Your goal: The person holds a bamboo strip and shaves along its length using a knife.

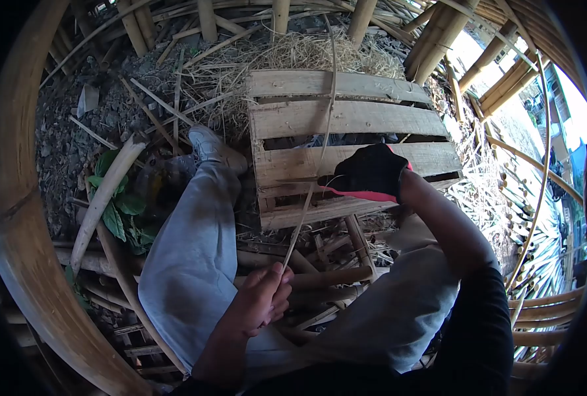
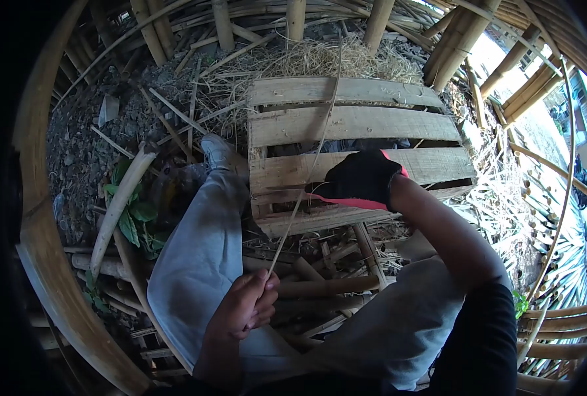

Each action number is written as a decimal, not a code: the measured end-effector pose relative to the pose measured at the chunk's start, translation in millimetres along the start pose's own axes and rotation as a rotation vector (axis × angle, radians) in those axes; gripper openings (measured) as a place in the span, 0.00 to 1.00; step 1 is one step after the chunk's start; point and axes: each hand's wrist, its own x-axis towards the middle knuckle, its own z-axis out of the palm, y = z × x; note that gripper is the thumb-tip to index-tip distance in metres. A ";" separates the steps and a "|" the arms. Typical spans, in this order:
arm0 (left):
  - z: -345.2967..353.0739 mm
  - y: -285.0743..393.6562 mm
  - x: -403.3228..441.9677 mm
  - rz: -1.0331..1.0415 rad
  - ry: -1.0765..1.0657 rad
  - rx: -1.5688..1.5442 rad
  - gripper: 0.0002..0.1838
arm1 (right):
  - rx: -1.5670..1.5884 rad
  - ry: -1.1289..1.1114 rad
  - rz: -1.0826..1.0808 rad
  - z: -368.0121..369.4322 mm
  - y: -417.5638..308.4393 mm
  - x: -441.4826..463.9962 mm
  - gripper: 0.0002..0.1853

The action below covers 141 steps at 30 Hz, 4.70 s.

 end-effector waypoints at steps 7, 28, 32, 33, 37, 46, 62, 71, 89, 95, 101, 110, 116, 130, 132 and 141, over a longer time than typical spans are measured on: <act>-5.6 4.2 -4.0 -0.040 -0.075 -0.068 0.19 | 0.004 -0.116 -0.031 -17.4 -27.2 -11.9 0.31; 1.0 1.7 -8.8 -0.036 -0.024 -0.031 0.18 | 0.046 -0.138 -0.016 -18.2 -8.2 -1.3 0.38; 0.4 1.8 -6.8 -0.007 -0.014 -0.049 0.18 | 0.044 -0.124 0.042 -20.1 4.0 7.6 0.39; -1.1 2.9 -8.6 -0.005 -0.016 -0.044 0.18 | 0.015 -0.145 0.062 -25.3 -7.4 3.7 0.39; -1.8 6.1 -11.6 -0.047 -0.094 -0.081 0.18 | -0.008 -0.149 0.004 -22.6 -12.4 -4.1 0.37; -3.9 4.9 -9.0 -0.068 -0.099 -0.097 0.18 | 0.014 -0.156 -0.015 -31.6 -17.6 -8.7 0.38; -5.7 5.3 -16.2 -0.098 -0.201 -0.227 0.17 | -0.033 -0.143 0.354 -54.7 69.4 6.0 0.40; -0.1 -0.7 -10.3 -0.021 -0.055 -0.074 0.18 | -0.123 -0.223 0.225 -56.7 60.2 18.8 0.42; -2.5 -0.6 -9.7 -0.063 -0.115 -0.073 0.17 | -0.324 -0.081 -0.001 -32.6 51.0 4.2 0.34; 0.9 1.1 -14.9 -0.097 -0.101 -0.091 0.18 | -0.284 -0.090 0.465 -45.6 118.2 -6.1 0.37; -1.2 6.3 -10.9 -0.087 -0.151 -0.135 0.19 | -0.154 -0.003 0.275 -38.3 38.2 -25.1 0.33; -9.6 9.2 -10.0 -0.001 -0.202 -0.064 0.19 | -0.038 0.282 0.167 -5.8 18.0 -32.8 0.22; -25.6 5.6 8.1 -0.039 -0.344 -0.263 0.19 | 0.229 0.023 0.144 -33.1 -35.8 -45.8 0.21; -25.0 -12.1 29.6 0.120 -0.309 -0.230 0.24 | 0.287 0.152 -0.161 5.9 -63.2 -39.5 0.24; -16.7 -11.2 28.5 0.141 -0.263 -0.155 0.24 | 0.269 0.049 -0.093 8.3 -70.0 -39.7 0.26; -21.9 -10.0 23.1 0.098 -0.079 -0.093 0.22 | 0.300 0.121 -0.209 13.8 -58.6 -36.5 0.27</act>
